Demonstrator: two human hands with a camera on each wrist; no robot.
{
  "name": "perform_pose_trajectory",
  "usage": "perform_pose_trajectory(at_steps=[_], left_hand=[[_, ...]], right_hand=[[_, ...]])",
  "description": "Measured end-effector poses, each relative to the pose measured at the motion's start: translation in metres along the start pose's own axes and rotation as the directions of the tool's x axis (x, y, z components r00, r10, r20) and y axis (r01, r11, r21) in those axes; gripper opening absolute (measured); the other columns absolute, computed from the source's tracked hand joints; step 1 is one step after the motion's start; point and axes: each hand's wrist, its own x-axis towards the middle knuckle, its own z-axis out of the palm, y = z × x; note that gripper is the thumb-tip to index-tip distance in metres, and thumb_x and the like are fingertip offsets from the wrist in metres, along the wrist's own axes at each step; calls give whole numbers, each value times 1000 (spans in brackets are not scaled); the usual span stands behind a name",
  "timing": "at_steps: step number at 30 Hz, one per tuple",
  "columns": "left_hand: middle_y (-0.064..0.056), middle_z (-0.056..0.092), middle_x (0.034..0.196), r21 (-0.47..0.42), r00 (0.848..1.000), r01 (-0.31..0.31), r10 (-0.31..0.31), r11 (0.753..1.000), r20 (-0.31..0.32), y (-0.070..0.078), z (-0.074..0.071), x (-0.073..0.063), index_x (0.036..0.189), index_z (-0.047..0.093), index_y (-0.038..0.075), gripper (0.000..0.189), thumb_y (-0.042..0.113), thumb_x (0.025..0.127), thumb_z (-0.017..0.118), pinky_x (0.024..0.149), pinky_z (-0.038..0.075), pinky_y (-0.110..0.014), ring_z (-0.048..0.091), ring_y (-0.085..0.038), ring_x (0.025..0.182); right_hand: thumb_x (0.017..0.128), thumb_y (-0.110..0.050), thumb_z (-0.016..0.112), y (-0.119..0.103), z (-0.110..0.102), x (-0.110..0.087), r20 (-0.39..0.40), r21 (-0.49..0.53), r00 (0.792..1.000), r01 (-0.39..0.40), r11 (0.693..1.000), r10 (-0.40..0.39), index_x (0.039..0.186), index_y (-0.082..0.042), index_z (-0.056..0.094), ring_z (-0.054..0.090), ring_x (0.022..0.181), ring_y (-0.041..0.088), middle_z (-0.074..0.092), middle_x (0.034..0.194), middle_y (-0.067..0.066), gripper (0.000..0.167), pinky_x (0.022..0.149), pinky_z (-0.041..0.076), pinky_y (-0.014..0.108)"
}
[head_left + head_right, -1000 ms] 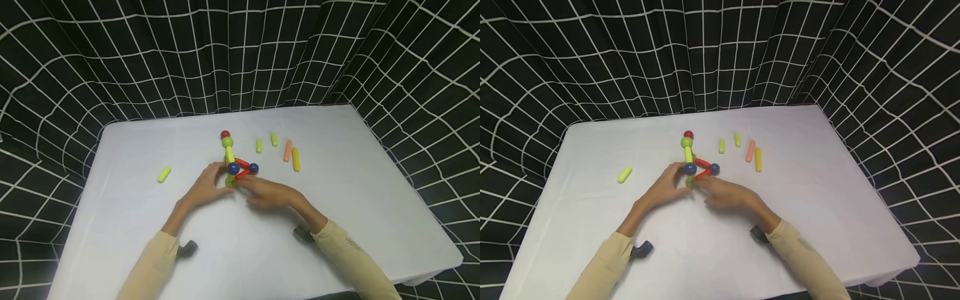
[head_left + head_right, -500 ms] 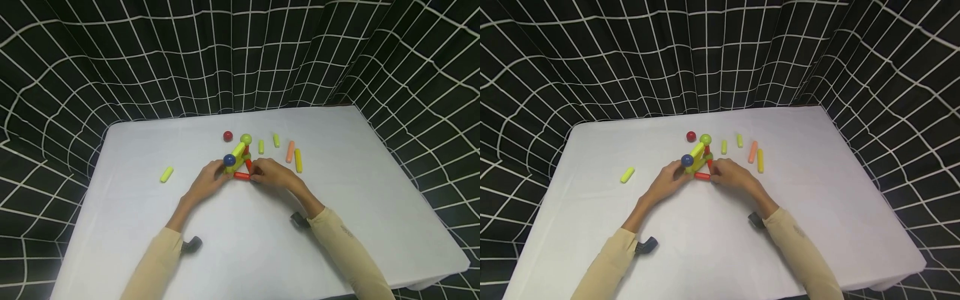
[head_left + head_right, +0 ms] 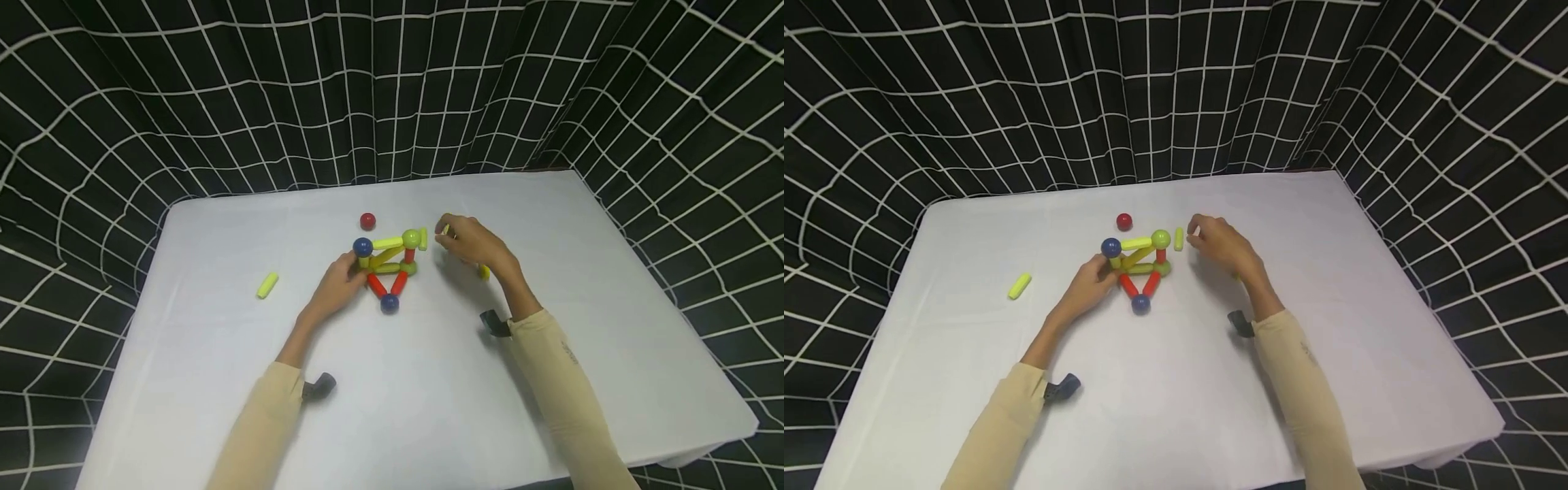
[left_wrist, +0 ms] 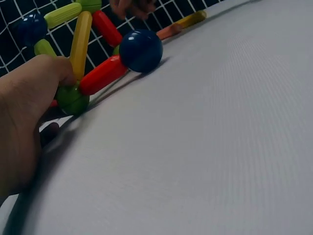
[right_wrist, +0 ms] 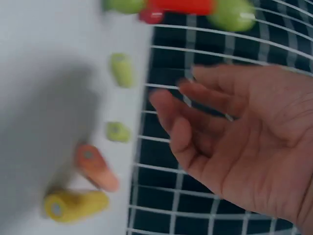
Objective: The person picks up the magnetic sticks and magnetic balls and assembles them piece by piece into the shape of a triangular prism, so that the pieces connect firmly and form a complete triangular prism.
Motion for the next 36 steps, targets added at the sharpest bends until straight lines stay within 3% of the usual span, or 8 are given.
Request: perform_pose_trajectory(at_steps=[3, 7, 11, 15, 19, 23, 31, 36], left_hand=[[-17, 63, 143, -2, 1000, 13, -13, 1000, -9, 0, -1, -1, 139, 60, 10, 40, 18, 100, 60, 123, 39, -53, 54, -36, 143], [-15, 64, 141, -22, 1000, -13, 13, 1000, 6, 0, 0, -2, 139, 60, 12, 39, 22, 102, 62, 121, 41, -53, 56, -35, 140], [-12, 65, 137, -30, 999, -32, 32, 999, 19, -1, 2, -2, 141, 60, 14, 42, 29, 102, 65, 117, 45, -53, 59, -33, 134], [-12, 65, 136, -10, 999, -30, 30, 999, 18, -1, 1, -3, 144, 58, 14, 46, 30, 102, 67, 115, 47, -53, 60, -32, 132], [-12, 66, 136, 4, 999, -41, 41, 999, 15, -3, 0, -3, 143, 58, 13, 45, 30, 102, 67, 116, 47, -53, 60, -32, 133], [-12, 66, 135, 8, 999, -53, 53, 999, 12, -3, -1, -4, 142, 59, 12, 44, 30, 102, 67, 115, 47, -53, 61, -32, 131], [-13, 66, 137, 8, 998, -53, 52, 999, 21, -3, -1, -4, 145, 58, 12, 47, 29, 102, 67, 116, 46, -52, 60, -33, 133], [-13, 67, 138, 11, 998, -58, 58, 998, 7, -3, -1, -4, 145, 58, 12, 47, 28, 101, 68, 117, 46, -53, 60, -33, 133]], right_hand=[[108, -20, 54, 2, 14, 24, -43, -34, 995, -89, 995, 87, 149, -2, 49, 69, 106, 36, 68, 129, 25, 45, 87, 58, 44], [104, -9, 56, 6, 32, 42, -39, -119, 994, -104, 987, 100, 143, 0, 56, 62, 122, 36, 66, 132, 23, 40, 107, 50, 50], [102, -4, 57, 3, 32, 35, -16, -162, 992, -128, 978, 127, 126, 1, 63, 62, 99, 29, 69, 118, 20, 25, 89, 53, 42], [103, -6, 58, 1, 28, 19, 6, -137, 983, -182, 974, 185, 139, 0, 53, 57, 80, 24, 69, 110, 20, 37, 70, 47, 33], [96, -4, 63, 5, 25, -2, -1, -21, 984, -177, 984, 177, 155, 3, 36, 54, 76, 21, 63, 97, 16, 65, 67, 43, 30], [92, 1, 66, 5, 20, -23, -23, 216, 995, -85, 973, 92, 157, 7, 36, 56, 93, 24, 62, 107, 18, 72, 79, 47, 29], [92, 1, 61, -19, 24, -48, 10, 565, 1000, -16, 825, 12, 139, 7, 60, 68, 91, 16, 71, 116, 24, 47, 86, 56, 21], [89, -1, 68, -33, 48, -43, 15, 460, 994, 90, 884, -110, 121, 2, 68, 65, 89, 17, 72, 104, 13, 33, 86, 57, 28]])
